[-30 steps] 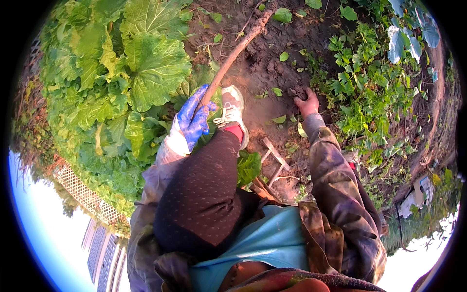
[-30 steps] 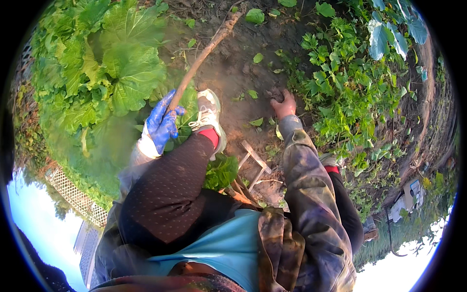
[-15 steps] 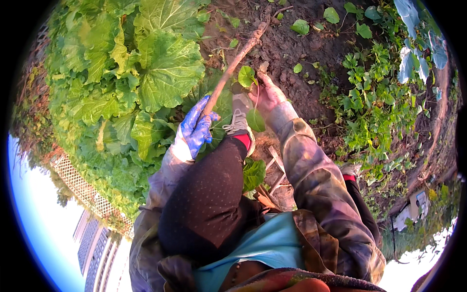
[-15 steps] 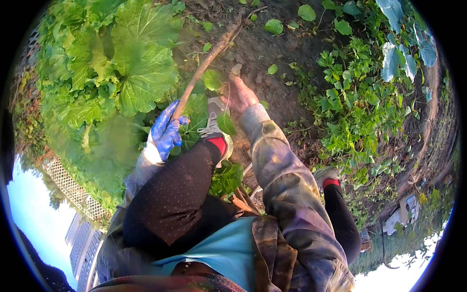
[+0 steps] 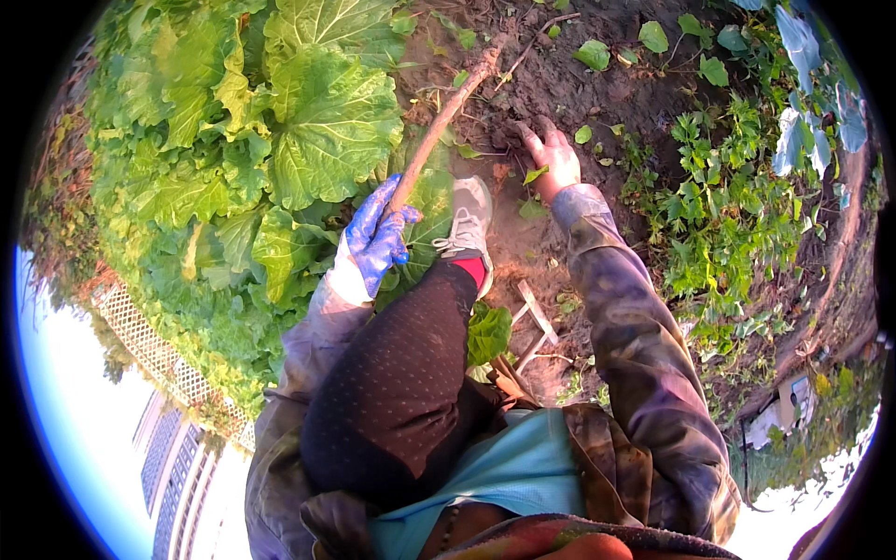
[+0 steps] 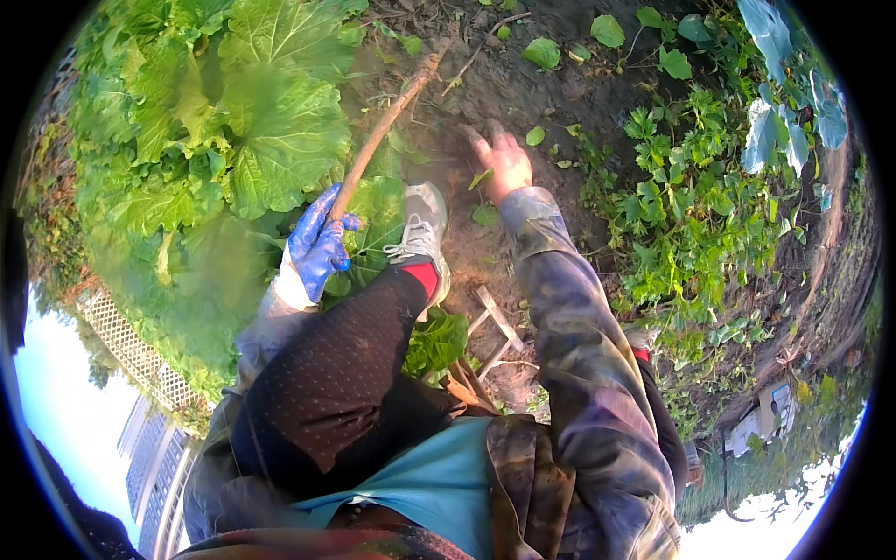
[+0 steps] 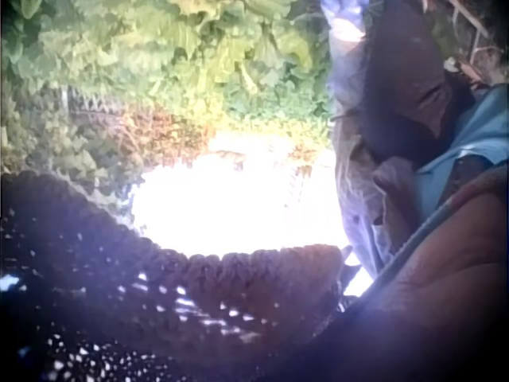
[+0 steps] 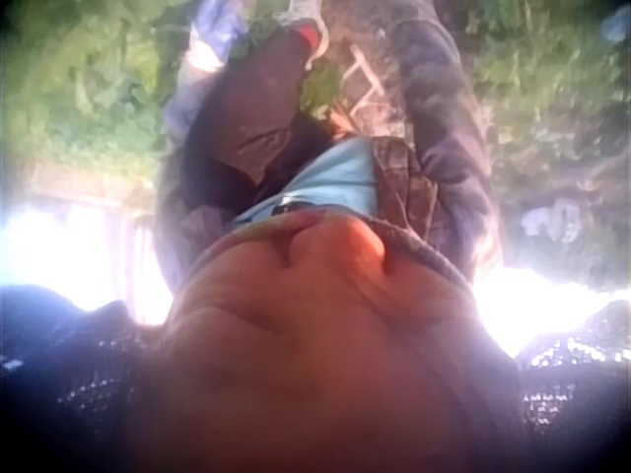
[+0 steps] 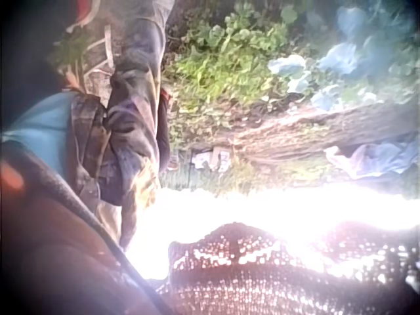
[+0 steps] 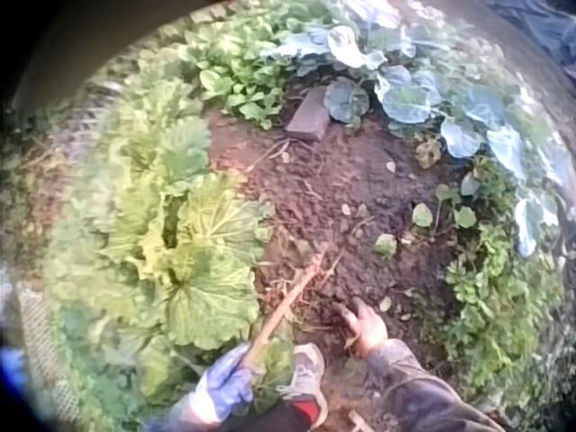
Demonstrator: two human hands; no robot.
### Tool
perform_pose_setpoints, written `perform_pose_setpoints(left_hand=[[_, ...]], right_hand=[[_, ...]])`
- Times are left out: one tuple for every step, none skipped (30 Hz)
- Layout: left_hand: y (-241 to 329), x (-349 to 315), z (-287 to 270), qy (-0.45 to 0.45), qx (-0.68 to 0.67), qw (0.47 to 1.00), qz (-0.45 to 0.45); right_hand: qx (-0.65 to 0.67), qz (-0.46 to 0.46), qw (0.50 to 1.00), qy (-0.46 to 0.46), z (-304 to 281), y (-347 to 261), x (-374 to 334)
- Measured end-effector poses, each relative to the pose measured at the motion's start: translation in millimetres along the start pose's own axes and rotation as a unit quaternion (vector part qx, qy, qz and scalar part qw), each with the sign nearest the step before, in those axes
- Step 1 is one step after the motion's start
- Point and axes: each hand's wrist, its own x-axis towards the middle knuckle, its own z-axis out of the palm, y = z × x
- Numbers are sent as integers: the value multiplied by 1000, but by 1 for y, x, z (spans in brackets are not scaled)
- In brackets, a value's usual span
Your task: The person weeds a garden bed by hand and with a small stick. They pull small unwanted plants from the soil around larger leafy vegetables and toss them aside, moving between different patches in the garden.
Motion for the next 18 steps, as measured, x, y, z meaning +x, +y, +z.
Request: perform_pose_setpoints(left_hand=[[-3, 2, -1, -1, 0, 1000, -3], [-6, 2, -2, -1, 0, 1000, -5], [-8, 3, -1, -1, 6, 1000, -6], [-9, 4, 0, -2, 12, 1000, -6], [-10, 5, 1, -2, 19, 1000, -6], [-8, 6, 3, -4, 16, 1000, -8], [-6, 6, 5, -6, 14, 1000, -9], [-4, 7, 7, -8, 12, 1000, -11], [-6, 7, 6, -13, 8, 1000, -12], [-8, 8, 5, -11, 15, 1000, -9], [-9, 10, 4, -10, 22, 1000, -5], [-8, 11, 5, -8, 29, 1000, -1], [-7, 11, 6, -5, 27, 1000, -1], [-5, 11, 9, -2, 24, 1000, -1], [-4, 11, 10, 3, 21, 1000, -1], [-3, 12, 11, 2, 18, 1000, -2], [-1, 15, 11, 1, 15, 1000, -3], [1, 15, 11, 0, 12, 1000, -5]], right_hand=[[-41, -64, 997, -25, -4, 1, 6], [-82, -127, 987, -49, -6, 0, 11], [20, -58, 996, -71, -3, -2, 14], [-2, -89, 994, -63, 0, -2, 16], [-25, -120, 991, -55, 3, -2, 17], [-47, -150, 986, -46, 5, -3, 19], [-74, -183, 980, -17, 8, -4, 22], [-78, -182, 980, -7, 10, -4, 25], [-82, -181, 980, 2, 11, -6, 28], [-85, -180, 980, 10, 12, -9, 29], [-71, -148, 986, -24, 12, -11, 31], [-81, -137, 986, -41, 16, -12, 34], [-91, -126, 986, -58, 19, -12, 39], [-101, -115, 985, -74, 21, -12, 42], [-56, -56, 994, -74, 21, -16, 43], [-11, 3, 997, -73, 20, -19, 45], [33, 63, 995, -71, 17, -21, 46], [12, 30, 997, -71, 15, -21, 46]])
